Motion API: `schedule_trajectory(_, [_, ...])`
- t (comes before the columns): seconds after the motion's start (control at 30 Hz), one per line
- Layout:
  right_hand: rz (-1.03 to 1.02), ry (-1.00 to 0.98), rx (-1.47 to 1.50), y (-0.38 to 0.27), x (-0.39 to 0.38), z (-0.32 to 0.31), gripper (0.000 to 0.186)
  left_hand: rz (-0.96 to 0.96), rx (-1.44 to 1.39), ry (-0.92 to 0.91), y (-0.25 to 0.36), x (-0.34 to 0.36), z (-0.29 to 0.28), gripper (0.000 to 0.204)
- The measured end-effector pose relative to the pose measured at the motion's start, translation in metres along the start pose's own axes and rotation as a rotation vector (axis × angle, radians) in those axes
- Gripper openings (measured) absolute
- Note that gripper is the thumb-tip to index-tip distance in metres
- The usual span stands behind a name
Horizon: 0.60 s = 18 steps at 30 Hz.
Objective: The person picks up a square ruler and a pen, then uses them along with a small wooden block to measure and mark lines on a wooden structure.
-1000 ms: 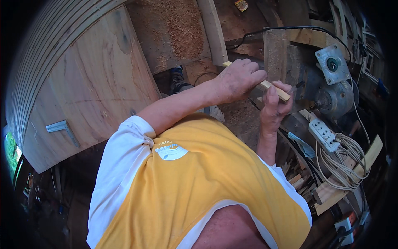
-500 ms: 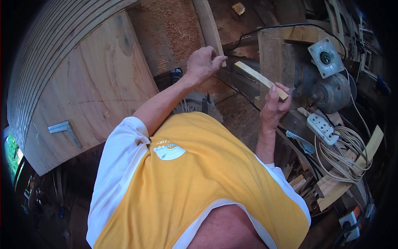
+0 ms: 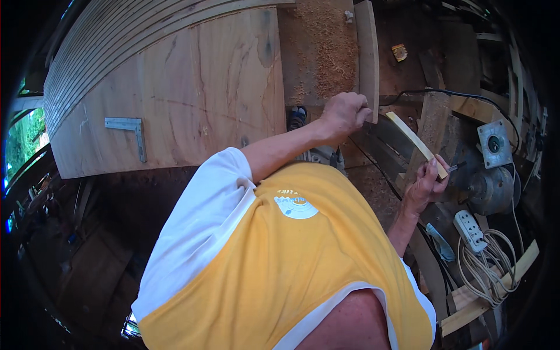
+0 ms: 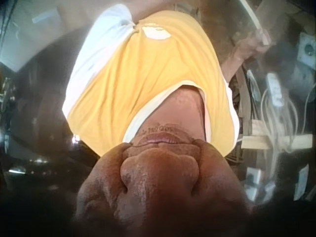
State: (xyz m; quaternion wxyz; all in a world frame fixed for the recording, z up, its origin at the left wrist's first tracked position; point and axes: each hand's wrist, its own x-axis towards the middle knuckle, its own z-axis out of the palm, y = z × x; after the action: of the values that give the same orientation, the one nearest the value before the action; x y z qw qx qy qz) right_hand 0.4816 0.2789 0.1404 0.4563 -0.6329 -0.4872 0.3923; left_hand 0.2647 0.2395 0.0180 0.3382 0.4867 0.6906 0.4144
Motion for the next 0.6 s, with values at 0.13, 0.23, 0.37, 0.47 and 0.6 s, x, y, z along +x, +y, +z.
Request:
schedule_trajectory(0.13, [0.059,-0.121,0.118,0.004,0.004,0.008,0.026,0.238,0.22,0.297,-0.011,-0.044,-0.091,0.006])
schedule_trajectory(0.23, [0.051,-0.283,0.262,0.009,0.0,0.031,0.026,0.152,0.403,0.427,-0.047,-0.084,-0.142,0.007])
schedule_trajectory(0.37, [0.109,-0.415,0.389,-0.001,-0.014,0.069,0.025,0.128,0.509,0.475,-0.07,-0.108,-0.158,0.01])
schedule_trajectory(0.47, [0.109,-0.489,0.44,-0.006,-0.023,0.085,0.023,0.117,0.501,0.489,-0.068,-0.108,-0.159,0.013])
schedule_trajectory(0.6, [0.143,-0.564,0.413,-0.009,-0.04,0.095,0.021,0.107,0.3,0.545,-0.077,-0.115,-0.162,0.018])
